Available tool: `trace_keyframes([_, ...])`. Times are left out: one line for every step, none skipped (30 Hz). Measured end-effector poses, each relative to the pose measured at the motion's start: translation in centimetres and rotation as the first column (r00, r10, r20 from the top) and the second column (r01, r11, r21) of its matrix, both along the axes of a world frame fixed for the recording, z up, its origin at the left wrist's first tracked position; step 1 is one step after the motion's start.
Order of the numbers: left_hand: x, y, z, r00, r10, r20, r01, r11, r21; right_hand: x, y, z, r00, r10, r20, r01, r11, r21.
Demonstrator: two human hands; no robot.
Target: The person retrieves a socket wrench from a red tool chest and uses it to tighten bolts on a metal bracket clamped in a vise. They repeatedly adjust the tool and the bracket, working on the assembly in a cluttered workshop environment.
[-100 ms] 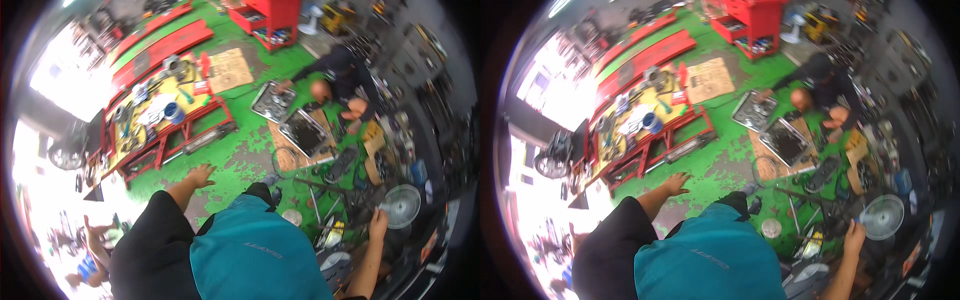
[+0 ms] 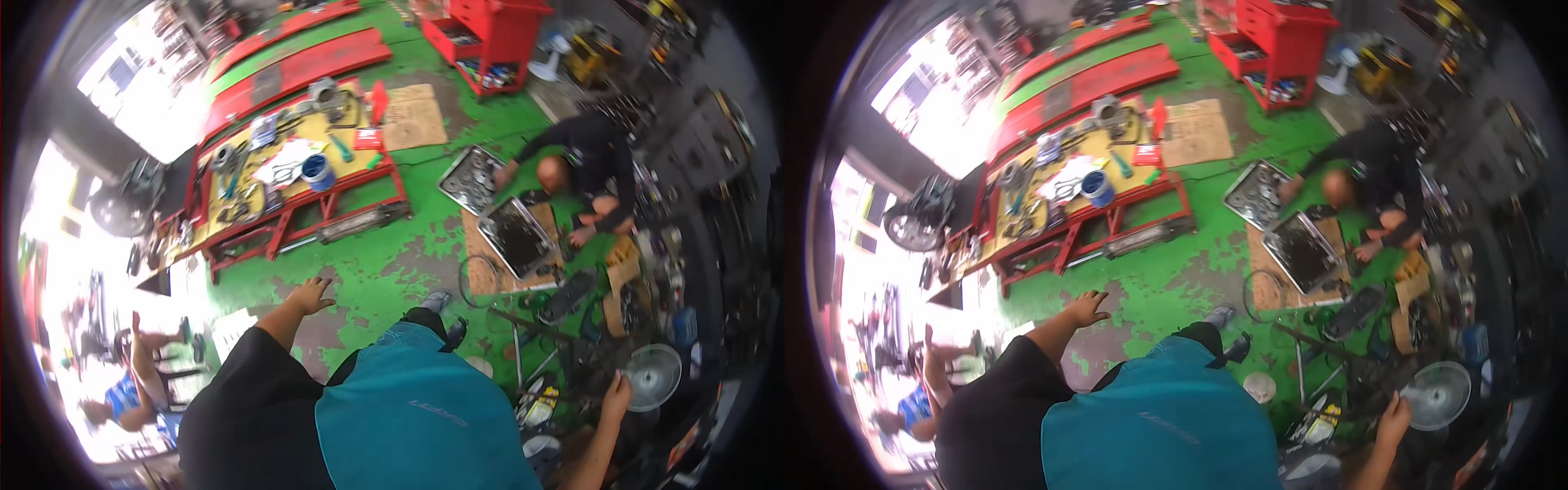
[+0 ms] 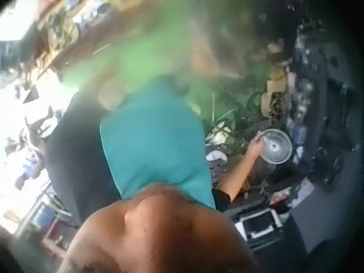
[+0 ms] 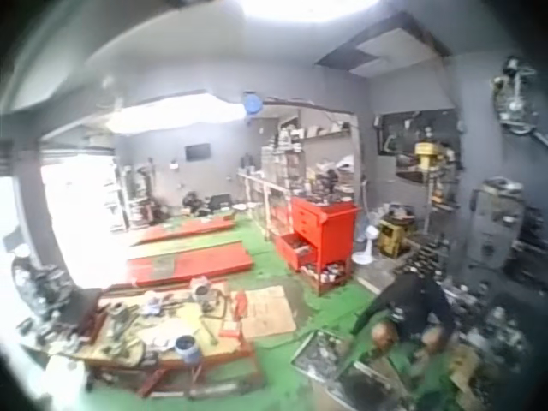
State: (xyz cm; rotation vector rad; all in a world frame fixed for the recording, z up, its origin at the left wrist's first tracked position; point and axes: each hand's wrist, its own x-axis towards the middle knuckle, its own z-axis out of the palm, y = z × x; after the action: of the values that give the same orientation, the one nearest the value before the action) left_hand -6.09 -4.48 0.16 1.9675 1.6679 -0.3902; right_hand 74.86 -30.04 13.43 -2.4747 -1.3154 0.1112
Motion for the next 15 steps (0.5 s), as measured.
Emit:
trace_keyframes([-1.5, -1.1, -0.3, 0.996, 0.087, 0.033, -0.087, 0.996, 0.008, 0.0, 0.5, -0.6, 0.998, -0.026, 0.049, 0.025, 1.000, 0.019])
trace_keyframes([-3.0, -2.7, -0.5, 0.983, 0.174, 0.061, -0.174, 0.985, -0.003, -0.1, 0.4, -1.1, 0.997, 0.005, 0.083, -0.013, 0.995, 0.094])
trace_keyframes([-3.9, -4.3, -1.1, 0.967, 0.237, 0.089, -0.240, 0.971, 0.018, 0.0, 0.2, -1.3, 0.995, -0.045, 0.086, 0.043, 0.999, 0.031])
trace_keyframes([-4.2, -5.2, -1.7, 0.948, 0.298, 0.115, -0.303, 0.952, 0.036, 0.3, 0.0, -1.6, 0.996, -0.057, 0.069, 0.056, 0.998, 0.018])
trace_keyframes([-4.5, -5.7, -2.4, 0.924, 0.357, 0.141, -0.365, 0.930, 0.042, 0.6, -0.1, -2.0, 0.994, -0.087, 0.067, 0.087, 0.996, 0.004])
trace_keyframes([-4.8, -5.9, -2.9, 0.909, 0.383, 0.166, -0.394, 0.918, 0.040, 0.9, -0.3, -2.3, 0.993, -0.104, 0.056, 0.104, 0.995, 0.007])
trace_keyframes([-4.8, -5.7, -3.5, 0.891, 0.411, 0.192, -0.424, 0.905, 0.026, 1.2, -0.4, -2.7, 0.990, -0.115, 0.082, 0.115, 0.993, 0.007])
trace_keyframes([-5.0, -5.2, -4.0, 0.874, 0.435, 0.219, -0.449, 0.893, 0.016, 1.4, -0.4, -3.0, 0.986, -0.129, 0.108, 0.129, 0.992, 0.011])
trace_keyframes([-5.6, -4.5, -4.2, 0.865, 0.442, 0.237, -0.461, 0.887, 0.032, 1.5, -1.0, -2.9, 0.984, -0.160, 0.082, 0.162, 0.986, -0.023])
trace_keyframes([-6.3, -3.5, -4.2, 0.860, 0.444, 0.253, -0.470, 0.881, 0.052, 1.5, -1.3, -2.7, 0.979, -0.195, 0.056, 0.198, 0.979, -0.057])
trace_keyframes([-7.3, -2.2, -4.2, 0.855, 0.444, 0.269, -0.477, 0.876, 0.071, 1.2, -1.1, -2.6, 0.961, -0.273, 0.047, 0.277, 0.955, -0.102])
trace_keyframes([-8.4, -0.9, -4.0, 0.850, 0.448, 0.278, -0.485, 0.871, 0.079, 0.8, -0.9, -2.4, 0.936, -0.350, 0.042, 0.352, 0.924, -0.151])
trace_keyframes([-9.8, 0.6, -3.7, 0.836, 0.477, 0.272, -0.511, 0.857, 0.066, 0.1, -0.1, -2.5, 0.922, -0.384, 0.059, 0.388, 0.907, -0.165])
trace_keyframes([-11.6, 2.4, -3.2, 0.820, 0.511, 0.257, -0.538, 0.841, 0.045, -1.1, 0.9, -3.3, 0.917, -0.387, 0.100, 0.398, 0.904, -0.156])
trace_keyframes([-13.4, 3.8, -2.6, 0.806, 0.539, 0.245, -0.562, 0.827, 0.030, -2.7, 1.9, -4.2, 0.905, -0.400, 0.146, 0.419, 0.896, -0.145])
